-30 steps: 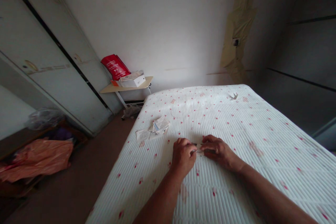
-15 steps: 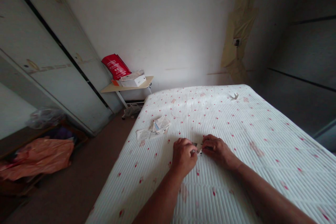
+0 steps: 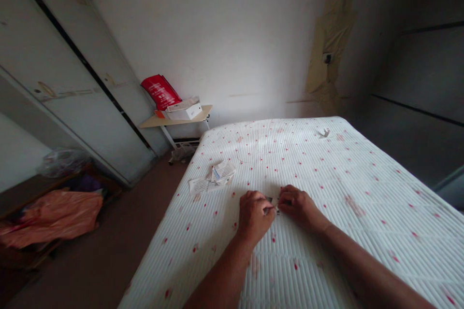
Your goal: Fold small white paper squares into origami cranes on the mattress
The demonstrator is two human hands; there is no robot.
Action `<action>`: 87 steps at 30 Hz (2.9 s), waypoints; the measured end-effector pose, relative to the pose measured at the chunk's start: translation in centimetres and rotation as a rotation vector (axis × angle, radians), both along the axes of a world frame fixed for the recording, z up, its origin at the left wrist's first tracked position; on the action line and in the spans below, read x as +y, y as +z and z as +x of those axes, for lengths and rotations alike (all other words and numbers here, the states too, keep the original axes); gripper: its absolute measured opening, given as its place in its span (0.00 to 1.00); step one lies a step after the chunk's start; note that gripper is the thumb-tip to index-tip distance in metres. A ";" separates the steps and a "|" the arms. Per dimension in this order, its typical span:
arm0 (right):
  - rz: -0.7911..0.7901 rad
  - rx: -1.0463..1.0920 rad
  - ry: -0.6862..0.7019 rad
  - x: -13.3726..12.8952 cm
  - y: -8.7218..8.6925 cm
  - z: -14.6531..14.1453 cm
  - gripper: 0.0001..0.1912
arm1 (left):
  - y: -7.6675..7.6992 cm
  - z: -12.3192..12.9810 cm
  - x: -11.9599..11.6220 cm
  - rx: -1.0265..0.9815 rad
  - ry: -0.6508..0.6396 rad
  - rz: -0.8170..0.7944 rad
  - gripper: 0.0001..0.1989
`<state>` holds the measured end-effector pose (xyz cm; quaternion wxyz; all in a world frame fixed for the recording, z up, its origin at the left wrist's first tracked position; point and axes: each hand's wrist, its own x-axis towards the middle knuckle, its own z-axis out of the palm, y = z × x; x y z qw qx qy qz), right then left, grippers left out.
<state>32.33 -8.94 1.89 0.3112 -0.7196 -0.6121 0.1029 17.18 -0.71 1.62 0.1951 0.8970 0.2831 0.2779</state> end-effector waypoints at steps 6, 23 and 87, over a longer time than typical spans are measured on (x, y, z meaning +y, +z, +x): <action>-0.089 -0.071 -0.047 0.3 0.2 -0.3 0.09 | 0.0 -0.1 -0.1 0.022 0.005 0.011 0.03; -0.208 -0.162 -0.089 0.3 1.1 -1.0 0.08 | -0.5 0.5 -0.1 0.058 0.084 -0.007 0.04; -0.169 -0.124 -0.202 0.4 1.0 -1.5 0.06 | 0.6 0.6 -0.8 0.186 0.185 -0.120 0.07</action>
